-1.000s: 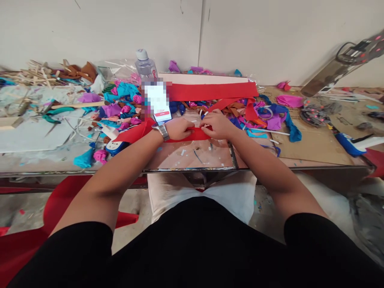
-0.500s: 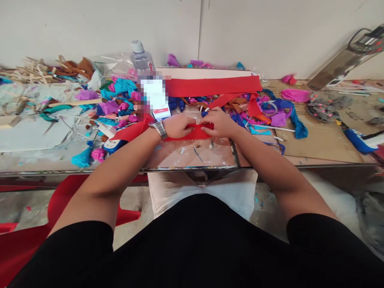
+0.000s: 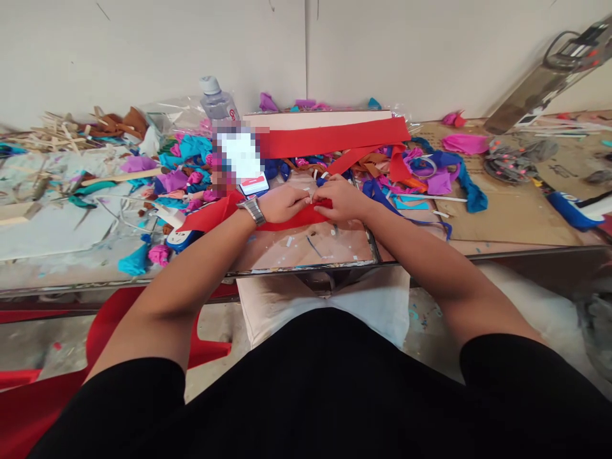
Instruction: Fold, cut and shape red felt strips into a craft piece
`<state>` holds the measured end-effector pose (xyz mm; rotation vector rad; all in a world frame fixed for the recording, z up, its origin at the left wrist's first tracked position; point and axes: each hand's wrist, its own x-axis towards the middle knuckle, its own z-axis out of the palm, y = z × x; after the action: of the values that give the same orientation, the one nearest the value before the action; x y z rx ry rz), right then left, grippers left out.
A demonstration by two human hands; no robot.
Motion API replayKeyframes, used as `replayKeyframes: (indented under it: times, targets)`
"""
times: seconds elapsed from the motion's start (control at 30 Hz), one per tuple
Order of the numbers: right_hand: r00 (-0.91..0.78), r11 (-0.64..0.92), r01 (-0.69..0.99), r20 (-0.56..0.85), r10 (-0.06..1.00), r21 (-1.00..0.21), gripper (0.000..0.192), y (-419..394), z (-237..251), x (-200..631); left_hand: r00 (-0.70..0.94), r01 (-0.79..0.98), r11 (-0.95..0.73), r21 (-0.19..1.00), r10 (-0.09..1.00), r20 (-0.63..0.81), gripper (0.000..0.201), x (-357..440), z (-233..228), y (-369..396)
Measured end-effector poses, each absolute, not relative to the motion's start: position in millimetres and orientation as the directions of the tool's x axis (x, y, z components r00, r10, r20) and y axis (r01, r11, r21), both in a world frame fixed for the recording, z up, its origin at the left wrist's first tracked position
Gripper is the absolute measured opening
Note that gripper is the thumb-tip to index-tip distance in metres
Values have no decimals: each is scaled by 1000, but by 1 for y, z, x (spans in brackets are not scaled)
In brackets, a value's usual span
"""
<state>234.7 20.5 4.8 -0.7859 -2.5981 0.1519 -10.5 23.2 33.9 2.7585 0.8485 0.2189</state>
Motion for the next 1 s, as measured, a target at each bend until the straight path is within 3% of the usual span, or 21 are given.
replayKeyframes:
  times: [0.17,0.33,0.53,0.77,1.0]
  targets:
    - [-752,837,507,369,546,-206,22,20,5,236,805,547,-781,301,590,70,37,-11,33,25]
    - [-748,832,515,367,553,-205,20,20,5,235,845,468,-810,354,527,88,31,-12,30,24]
    - [-734,827,502,381,563,-254,26,20,6,236,842,499,-814,296,536,56,26,-13,30,23]
    - [-726,823,502,388,568,-265,28,21,7,235,842,490,-818,301,534,81,42,-11,30,23]
    - [-729,825,494,387,565,-275,22,22,5,236,859,474,-840,264,507,72,25,-13,29,26]
